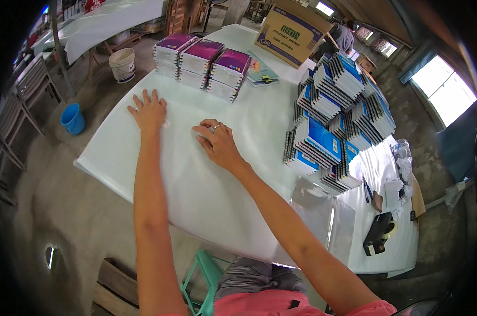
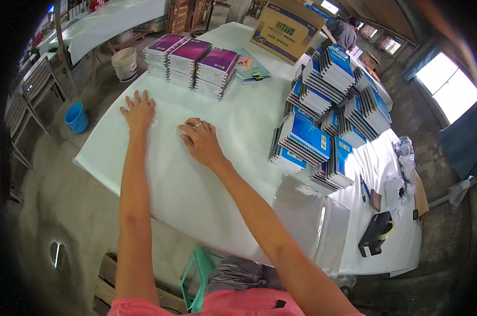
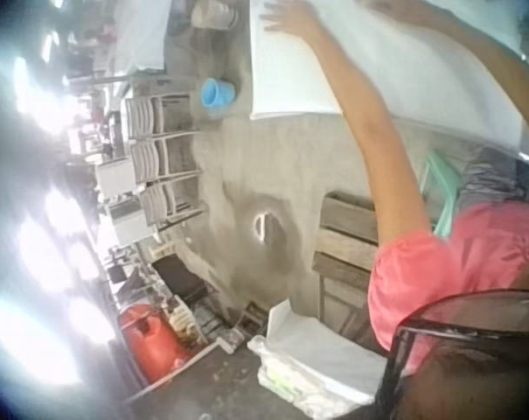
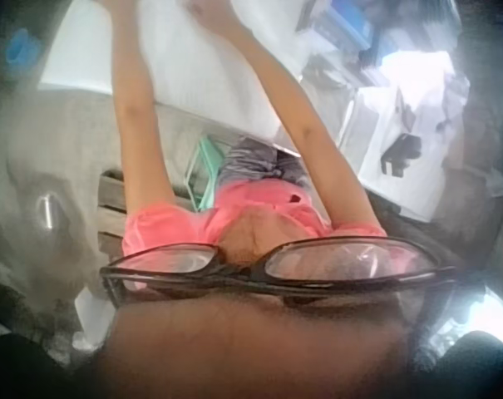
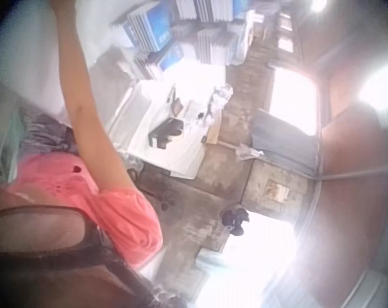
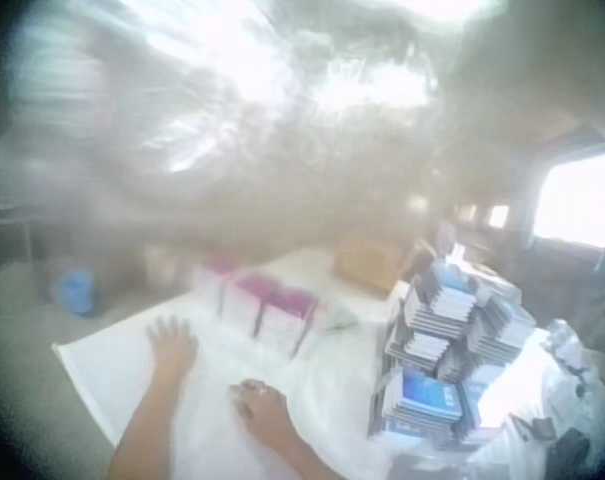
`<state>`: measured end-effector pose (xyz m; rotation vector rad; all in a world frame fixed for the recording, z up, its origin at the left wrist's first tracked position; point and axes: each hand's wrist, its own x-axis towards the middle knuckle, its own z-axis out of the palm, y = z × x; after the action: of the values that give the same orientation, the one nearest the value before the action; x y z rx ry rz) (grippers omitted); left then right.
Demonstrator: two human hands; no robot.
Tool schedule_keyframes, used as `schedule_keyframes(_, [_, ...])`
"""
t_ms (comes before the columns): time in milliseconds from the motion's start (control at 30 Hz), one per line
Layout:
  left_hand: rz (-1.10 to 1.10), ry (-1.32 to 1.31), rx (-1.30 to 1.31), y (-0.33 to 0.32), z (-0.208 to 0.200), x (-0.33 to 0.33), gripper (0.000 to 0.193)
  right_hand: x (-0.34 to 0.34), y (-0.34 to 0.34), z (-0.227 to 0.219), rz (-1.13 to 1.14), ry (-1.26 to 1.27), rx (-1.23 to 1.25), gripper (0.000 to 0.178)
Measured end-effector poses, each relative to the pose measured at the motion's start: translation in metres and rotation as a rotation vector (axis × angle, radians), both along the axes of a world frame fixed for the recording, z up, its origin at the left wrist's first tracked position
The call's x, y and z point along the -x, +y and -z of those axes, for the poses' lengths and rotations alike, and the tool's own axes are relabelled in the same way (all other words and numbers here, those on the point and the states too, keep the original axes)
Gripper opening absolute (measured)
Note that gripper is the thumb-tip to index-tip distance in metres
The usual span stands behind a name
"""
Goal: The person gathers several small spiral notebooks from stacks on a table and places them into a clear plastic bag. They then pick up the bag, fold the open end over, and use a piece of tape from a dispenser to seal the package.
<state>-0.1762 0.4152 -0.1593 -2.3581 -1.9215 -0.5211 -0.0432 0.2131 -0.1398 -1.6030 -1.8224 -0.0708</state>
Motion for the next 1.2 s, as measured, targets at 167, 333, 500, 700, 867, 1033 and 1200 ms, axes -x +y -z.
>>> schedule_keyframes(167, [-0.017,-0.004,0.019,0.002,0.005,0.006,0.054,0.003,0.009,-0.009,0.030,-0.058,0.104,0.016])
schedule_keyframes(333, [0.015,-0.068,-0.012,-0.006,-0.002,0.000,0.053,-0.040,0.079,-0.059,-0.187,-0.049,-0.092,0.010])
schedule_keyframes(500, [-0.001,-0.096,-0.055,-0.009,-0.002,-0.004,0.052,-0.049,0.175,-0.119,-0.134,0.007,-0.394,0.015])
schedule_keyframes(700, [-0.039,-0.040,-0.020,-0.007,0.001,0.007,0.053,-0.037,0.221,-0.122,0.029,-0.278,-0.084,0.025])
schedule_keyframes(867, [-0.025,-0.079,-0.036,-0.009,-0.002,-0.002,0.053,-0.055,0.230,-0.116,0.035,-0.336,-0.133,0.025])
schedule_keyframes(1033, [-0.029,-0.121,-0.094,-0.008,0.003,0.002,0.052,-0.056,0.228,-0.117,-0.033,-0.411,-0.120,0.025])
schedule_keyframes(1200, [-0.022,-0.125,-0.081,-0.010,0.001,-0.002,0.052,-0.063,0.226,-0.112,-0.088,-0.351,-0.188,0.026])
